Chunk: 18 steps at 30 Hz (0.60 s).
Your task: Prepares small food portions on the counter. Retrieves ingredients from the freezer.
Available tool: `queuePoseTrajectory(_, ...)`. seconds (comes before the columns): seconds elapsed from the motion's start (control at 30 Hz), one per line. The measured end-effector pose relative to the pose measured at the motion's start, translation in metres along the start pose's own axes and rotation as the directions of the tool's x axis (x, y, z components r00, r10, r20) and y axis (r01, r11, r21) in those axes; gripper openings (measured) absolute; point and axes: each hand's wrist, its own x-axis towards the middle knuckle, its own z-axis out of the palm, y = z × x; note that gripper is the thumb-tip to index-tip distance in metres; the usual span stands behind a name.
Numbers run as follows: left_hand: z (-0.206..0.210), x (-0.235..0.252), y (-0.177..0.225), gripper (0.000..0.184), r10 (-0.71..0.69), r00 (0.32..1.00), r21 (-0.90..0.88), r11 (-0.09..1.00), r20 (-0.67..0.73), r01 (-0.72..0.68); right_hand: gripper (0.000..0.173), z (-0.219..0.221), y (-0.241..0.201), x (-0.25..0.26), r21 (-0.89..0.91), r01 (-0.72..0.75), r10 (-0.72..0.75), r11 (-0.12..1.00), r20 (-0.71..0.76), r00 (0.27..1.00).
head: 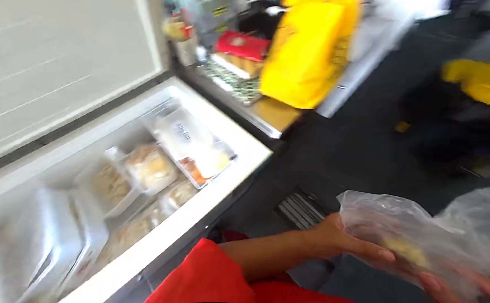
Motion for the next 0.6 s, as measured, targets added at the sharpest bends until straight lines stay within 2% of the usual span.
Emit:
queuePoseTrajectory(0.07,-0.034,-0.035,0.044,0.039,0.112,0.989,0.085,0.991,-0.091,-0.105,0.019,0.049,-0.028,0.021,0.285,-0.138,0.078,0.949,0.210,0.975)
queuePoseTrajectory(0.1,-0.050,-0.054,0.066,0.038,0.153,0.975,0.150,0.980,-0.163,-0.129,0.011,0.076,-0.043,0.029,0.332,-0.175,0.066,0.927,0.316,0.946)
queuePoseTrajectory(0.17,-0.085,-0.099,0.100,0.039,0.261,0.894,0.281,0.946,-0.365,-0.161,0.019,0.130,-0.072,0.041,0.316,-0.184,0.012,0.931,0.477,0.879)
queuePoseTrajectory(0.2,-0.104,-0.125,0.112,0.044,0.319,0.819,0.346,0.925,-0.476,-0.160,0.022,0.158,-0.087,0.046,0.273,-0.202,0.012,0.941,0.567,0.824)
queuePoseTrajectory(0.23,-0.123,-0.154,0.124,0.049,0.347,0.723,0.379,0.917,-0.597,-0.127,0.025,0.188,-0.101,0.049,0.229,-0.222,0.014,0.948,0.664,0.748)
queuePoseTrajectory(0.3,-0.157,-0.223,0.144,0.054,0.380,0.488,0.420,0.907,-0.786,-0.030,0.027,0.257,-0.128,0.043,0.196,-0.224,-0.024,0.955,0.800,0.599)
queuePoseTrajectory(0.37,-0.176,-0.302,0.157,0.053,0.430,0.230,0.452,0.891,-0.873,0.047,0.032,0.335,-0.152,0.020,0.207,-0.227,-0.079,0.952,0.880,0.468)
queuePoseTrajectory(0.4,-0.181,-0.341,0.159,0.051,0.459,0.094,0.465,0.883,-0.883,0.063,0.035,0.372,-0.169,0.006,0.188,-0.245,-0.084,0.951,0.922,0.378)
queuePoseTrajectory(0.5,-0.170,-0.440,0.162,0.045,0.517,-0.325,0.537,0.843,-0.792,0.032,0.039,0.466,-0.229,-0.036,0.074,-0.249,-0.049,0.966,0.993,0.105)
queuePoseTrajectory(0.53,-0.161,-0.464,0.162,0.045,0.528,-0.443,0.577,0.816,-0.725,0.028,0.040,0.492,-0.245,-0.049,0.051,-0.228,-0.042,0.972,0.998,0.046)
queuePoseTrajectory(0.6,-0.141,-0.503,0.164,0.049,0.550,-0.604,0.651,0.756,-0.577,0.066,0.038,0.534,-0.271,-0.074,0.046,-0.207,-0.042,0.977,0.999,0.024)
